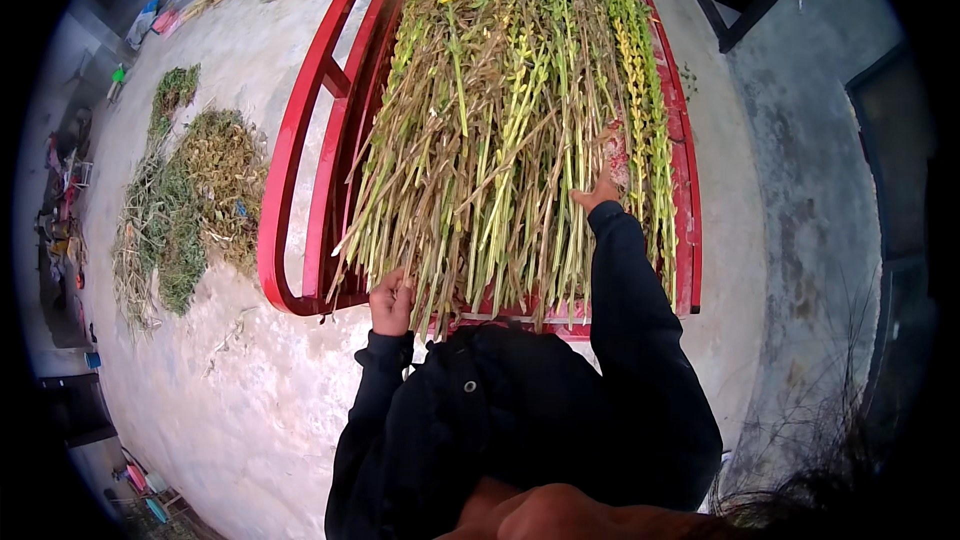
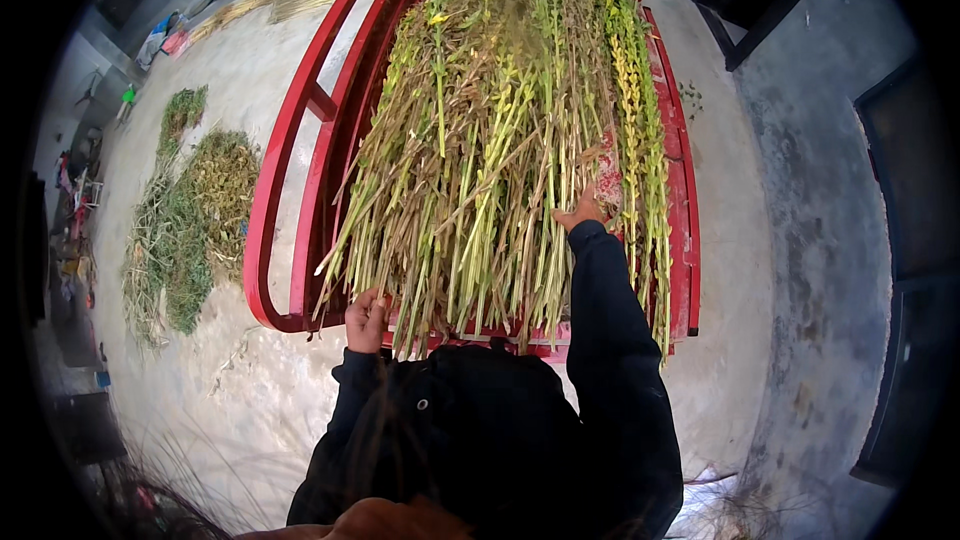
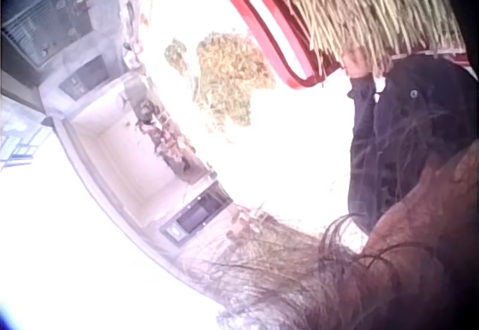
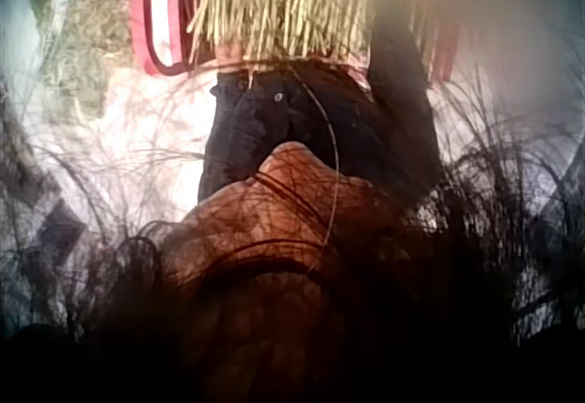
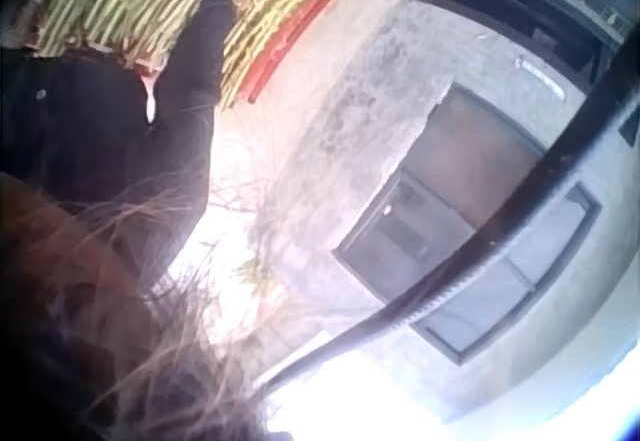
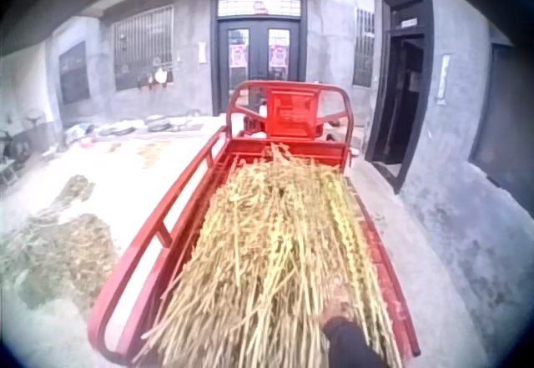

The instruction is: The person uses scissors to cut a piece of brown material, then places the scissors on a red three-wheeled vehicle. They proceed to sort through a large pile of green plant stalks on the vehicle bed, picking up individual stalks and arranging them by hand.

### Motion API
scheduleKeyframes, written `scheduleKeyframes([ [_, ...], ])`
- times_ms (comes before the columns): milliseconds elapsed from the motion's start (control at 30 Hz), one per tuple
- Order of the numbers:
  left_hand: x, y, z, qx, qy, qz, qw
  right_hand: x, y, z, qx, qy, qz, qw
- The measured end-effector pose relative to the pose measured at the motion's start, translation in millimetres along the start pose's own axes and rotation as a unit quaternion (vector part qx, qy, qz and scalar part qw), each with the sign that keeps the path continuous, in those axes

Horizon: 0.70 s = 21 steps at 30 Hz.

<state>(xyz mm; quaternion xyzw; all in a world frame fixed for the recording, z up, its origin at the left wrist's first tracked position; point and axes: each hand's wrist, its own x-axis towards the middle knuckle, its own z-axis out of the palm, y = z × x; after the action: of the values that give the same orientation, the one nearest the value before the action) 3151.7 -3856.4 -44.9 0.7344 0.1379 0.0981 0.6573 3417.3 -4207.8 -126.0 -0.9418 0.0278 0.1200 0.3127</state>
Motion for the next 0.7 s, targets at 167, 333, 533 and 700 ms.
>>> scheduleKeyframes([
  [167,5.9,1.6,-4.3,0.02,0.008,-0.014,1.0,-20.2,-10.6,-27.1,-0.17,0.149,-0.087,0.97],
  [333,-12.8,-38.7,14.8,0.111,0.031,0.004,0.993,-46.0,-80.3,-31.4,-0.059,0.167,-0.261,0.949],
  [533,-16.9,-49.1,19.1,0.111,0.049,0.045,0.992,-14.0,-161.4,52.7,0.072,0.055,-0.319,0.944],
  [700,-4.7,-18.5,0.0,-0.078,0.003,-0.068,0.995,1.8,-166.9,103.7,-0.178,0.002,-0.088,0.98],
])
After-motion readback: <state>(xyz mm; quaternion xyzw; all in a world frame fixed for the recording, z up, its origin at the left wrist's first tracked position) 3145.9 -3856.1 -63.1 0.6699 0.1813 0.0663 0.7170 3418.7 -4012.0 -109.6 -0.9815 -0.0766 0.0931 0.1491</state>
